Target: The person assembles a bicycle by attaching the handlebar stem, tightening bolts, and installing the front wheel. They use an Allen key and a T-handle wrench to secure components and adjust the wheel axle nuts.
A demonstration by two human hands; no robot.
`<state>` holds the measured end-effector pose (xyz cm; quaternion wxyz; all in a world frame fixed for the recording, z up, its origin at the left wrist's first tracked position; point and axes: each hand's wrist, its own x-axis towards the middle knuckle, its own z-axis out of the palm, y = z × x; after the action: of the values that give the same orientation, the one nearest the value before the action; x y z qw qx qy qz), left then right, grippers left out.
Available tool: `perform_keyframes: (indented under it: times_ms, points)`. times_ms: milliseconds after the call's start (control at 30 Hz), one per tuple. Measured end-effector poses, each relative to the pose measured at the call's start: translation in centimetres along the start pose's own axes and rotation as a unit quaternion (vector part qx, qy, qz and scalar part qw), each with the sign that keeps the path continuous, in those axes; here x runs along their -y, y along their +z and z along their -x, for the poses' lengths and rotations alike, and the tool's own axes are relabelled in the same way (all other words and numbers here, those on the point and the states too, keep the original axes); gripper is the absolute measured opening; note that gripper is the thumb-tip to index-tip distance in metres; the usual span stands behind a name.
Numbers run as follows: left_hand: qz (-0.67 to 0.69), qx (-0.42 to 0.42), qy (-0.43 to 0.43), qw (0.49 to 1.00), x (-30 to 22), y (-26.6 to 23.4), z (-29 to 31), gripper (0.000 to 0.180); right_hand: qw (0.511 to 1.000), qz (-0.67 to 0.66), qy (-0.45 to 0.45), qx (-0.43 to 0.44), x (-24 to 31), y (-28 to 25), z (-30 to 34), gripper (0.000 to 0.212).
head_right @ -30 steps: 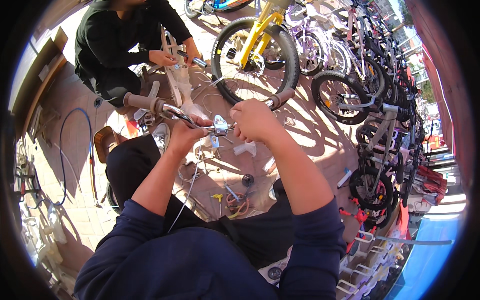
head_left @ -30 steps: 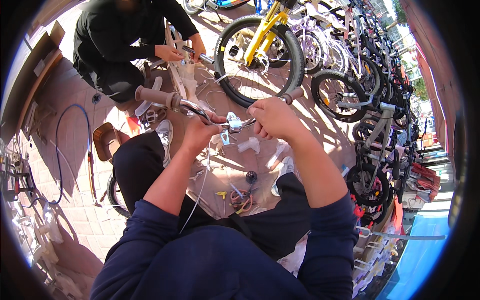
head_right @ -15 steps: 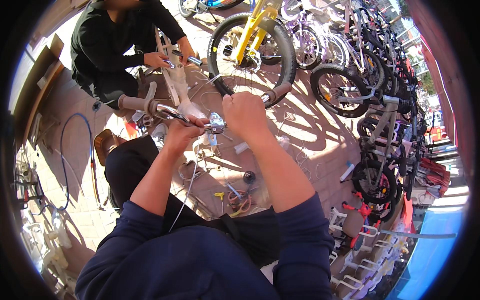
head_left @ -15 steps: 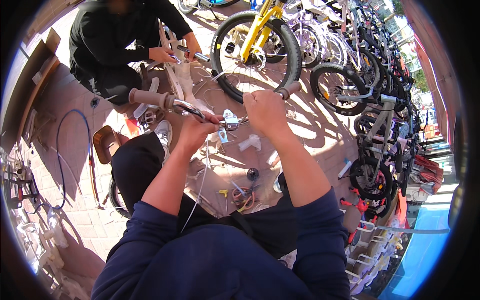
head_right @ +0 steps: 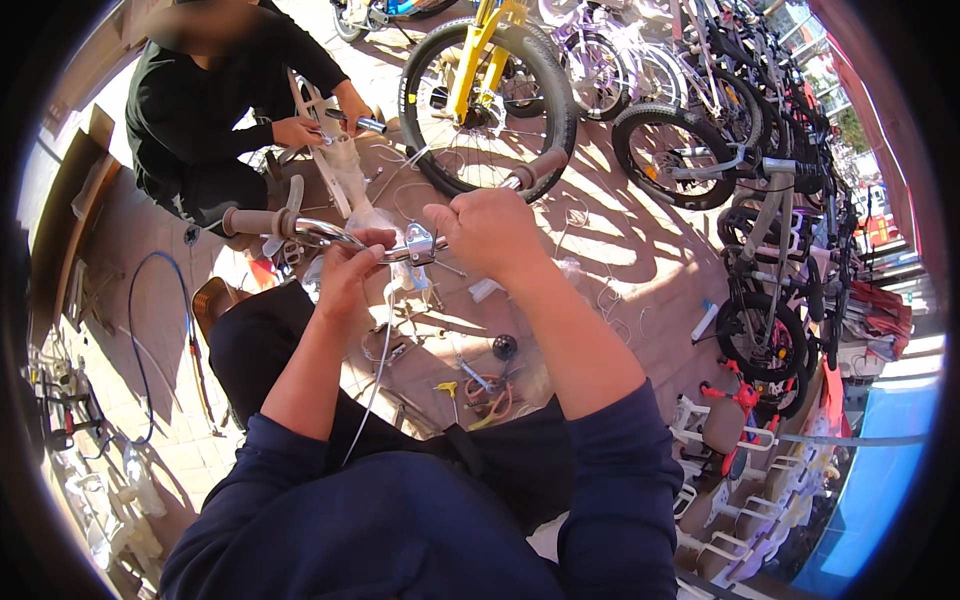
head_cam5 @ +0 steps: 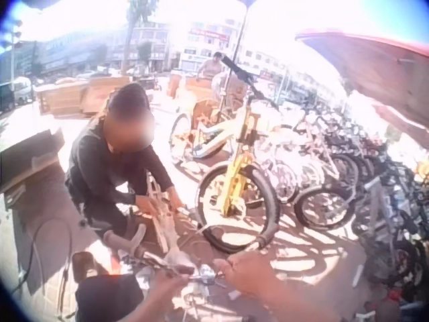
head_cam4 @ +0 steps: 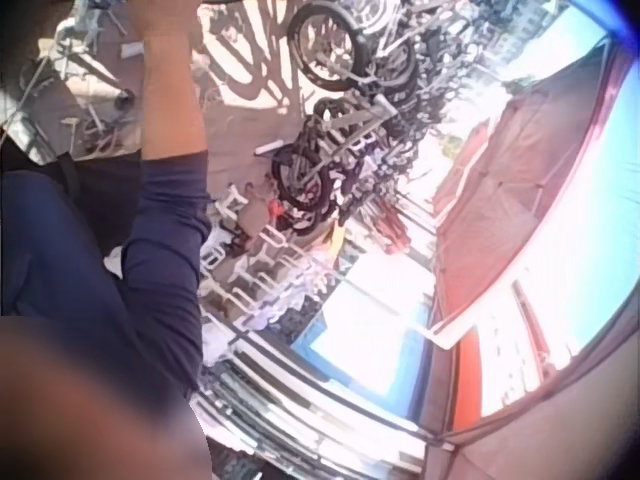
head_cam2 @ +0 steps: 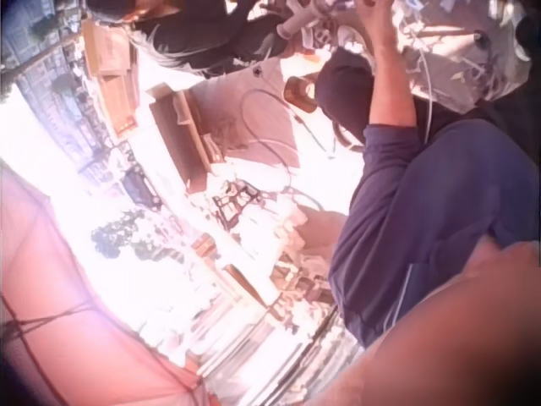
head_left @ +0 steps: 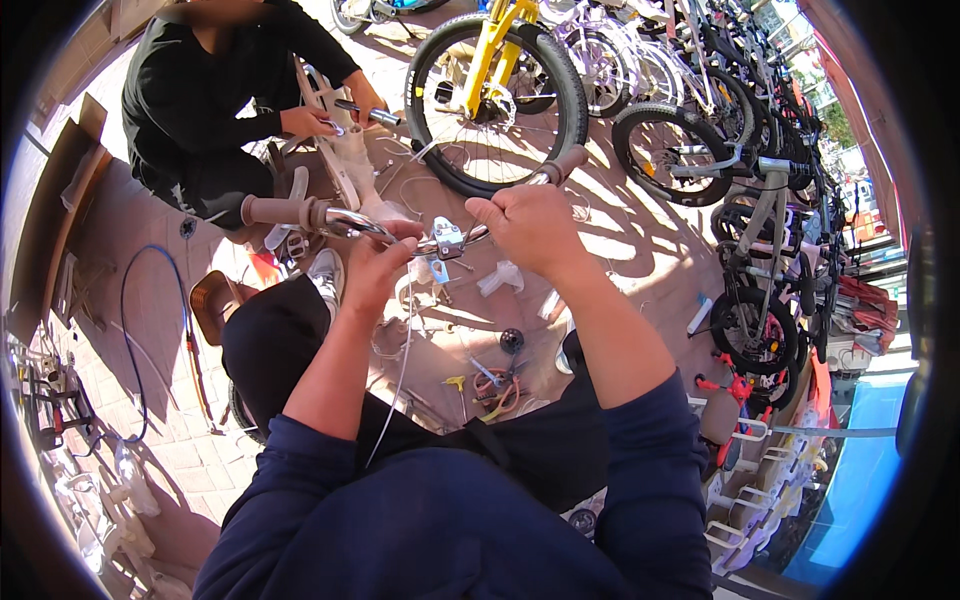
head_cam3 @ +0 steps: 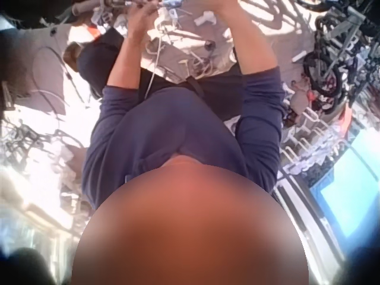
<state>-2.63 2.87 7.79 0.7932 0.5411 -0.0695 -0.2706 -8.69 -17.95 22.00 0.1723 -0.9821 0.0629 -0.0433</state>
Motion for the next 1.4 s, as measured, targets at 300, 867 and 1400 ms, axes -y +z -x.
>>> perform_keyframes:
  times_ms: [300, 867, 1400]
  points:
    - [0.037, 0.047, 0.011, 0.998, 0.6, -0.1, -0.7, 0.046, 0.861, -0.493, 0.087, -0.092, -0.6, 1.6, 0.4, 0.024]
    - [-0.022, 0.084, 0.029, 0.996, 3.6, 0.3, -2.0, 0.054, 0.668, -0.664, 0.284, -0.179, -4.2, 13.5, -1.8, 0.043]
    - [-0.088, 0.068, 0.065, 0.992, 3.5, -0.2, -1.8, 0.046, 0.568, -0.737, 0.255, -0.261, -2.1, 14.6, -2.9, 0.055]
